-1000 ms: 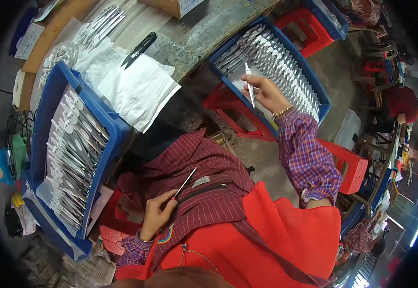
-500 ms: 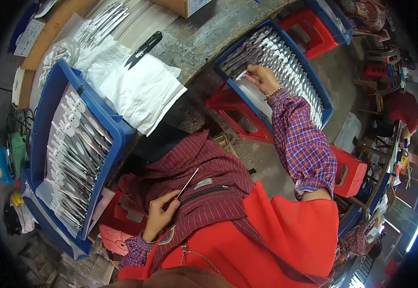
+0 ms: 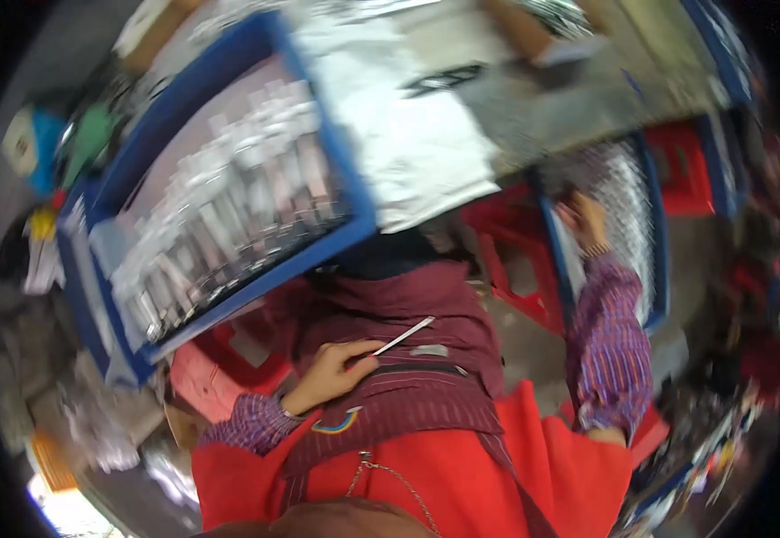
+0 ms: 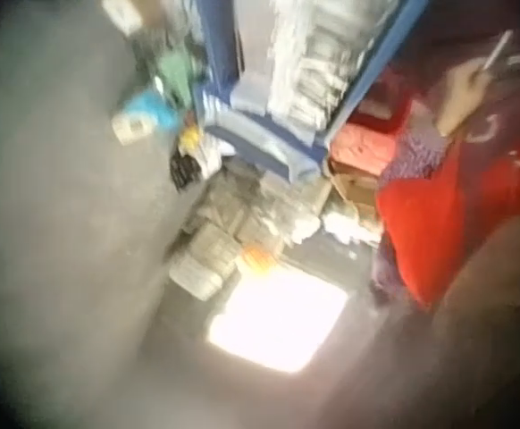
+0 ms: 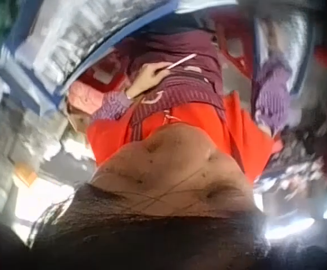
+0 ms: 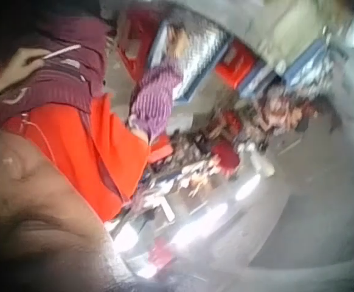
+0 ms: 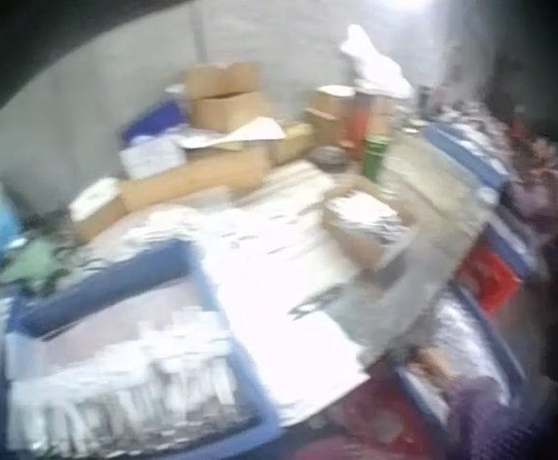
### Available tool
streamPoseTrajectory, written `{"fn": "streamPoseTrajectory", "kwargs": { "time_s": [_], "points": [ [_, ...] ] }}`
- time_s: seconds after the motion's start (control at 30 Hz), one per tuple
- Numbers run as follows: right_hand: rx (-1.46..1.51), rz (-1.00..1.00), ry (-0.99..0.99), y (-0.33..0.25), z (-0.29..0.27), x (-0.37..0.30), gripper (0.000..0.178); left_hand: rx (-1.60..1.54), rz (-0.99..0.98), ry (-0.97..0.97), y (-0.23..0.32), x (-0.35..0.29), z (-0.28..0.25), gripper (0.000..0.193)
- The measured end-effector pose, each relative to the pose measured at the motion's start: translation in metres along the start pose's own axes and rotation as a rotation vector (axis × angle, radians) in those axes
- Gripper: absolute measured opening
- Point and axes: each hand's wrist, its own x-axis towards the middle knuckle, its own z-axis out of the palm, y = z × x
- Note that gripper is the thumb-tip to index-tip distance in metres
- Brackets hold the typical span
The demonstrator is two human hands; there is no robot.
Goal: Assembling small plastic and metal hardware components at a workstation.
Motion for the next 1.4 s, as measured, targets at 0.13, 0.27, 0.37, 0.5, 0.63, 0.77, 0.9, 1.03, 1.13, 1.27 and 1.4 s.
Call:
{"fn": "streamPoseTrajectory", "kwargs": {
  "time_s": [0.13, 0.27, 0.37, 0.5, 0.63, 0.77, 0.9, 1.03, 1.13, 1.27, 1.4],
  "points": [
    [-0.060, 0.226, 0.251, -0.043, 0.005, -0.028, 0.027, -0.001, 0.072, 0.036, -0.003, -0.002, 0.003, 0.029],
    [-0.389, -0.145, 0.181, -0.107, 0.087, -0.089, 0.023, -0.011, 0.049, 0.041, -0.004, -0.004, 0.005, 0.027],
    [-0.544, -0.429, 0.016, -0.165, 0.163, -0.127, 0.023, -0.004, 0.081, 0.035, -0.005, -0.002, 0.005, 0.027],
    [-0.691, -0.787, -0.296, -0.218, 0.275, -0.145, 0.034, 0.010, 0.126, 0.061, -0.011, -0.008, 0.007, 0.026],
    [-0.800, -1.027, -0.465, -0.233, 0.345, -0.125, 0.038, 0.005, 0.109, 0.081, -0.013, -0.013, 0.009, 0.028],
    [-0.928, -1.068, -0.489, -0.224, 0.369, -0.107, 0.036, -0.044, 0.139, 0.149, -0.021, -0.019, 0.012, 0.027],
    [-0.814, -0.926, -0.505, -0.221, 0.368, -0.109, 0.029, -0.081, 0.152, 0.146, -0.025, -0.017, 0.009, 0.027],
    [-0.499, -0.632, -0.632, -0.213, 0.364, -0.126, 0.022, -0.071, 0.092, 0.097, -0.031, -0.018, 0.007, 0.030],
    [-0.568, -0.613, -0.658, -0.213, 0.355, -0.140, 0.019, -0.085, 0.097, 0.091, -0.029, -0.017, 0.008, 0.030],
    [-0.445, -0.633, -0.545, -0.220, 0.346, -0.159, 0.017, -0.118, 0.119, 0.144, -0.023, -0.016, 0.008, 0.027],
    [-0.198, -0.852, -0.353, -0.231, 0.313, -0.180, 0.022, -0.056, 0.139, 0.218, -0.017, -0.015, 0.001, 0.027]
  ]
}}
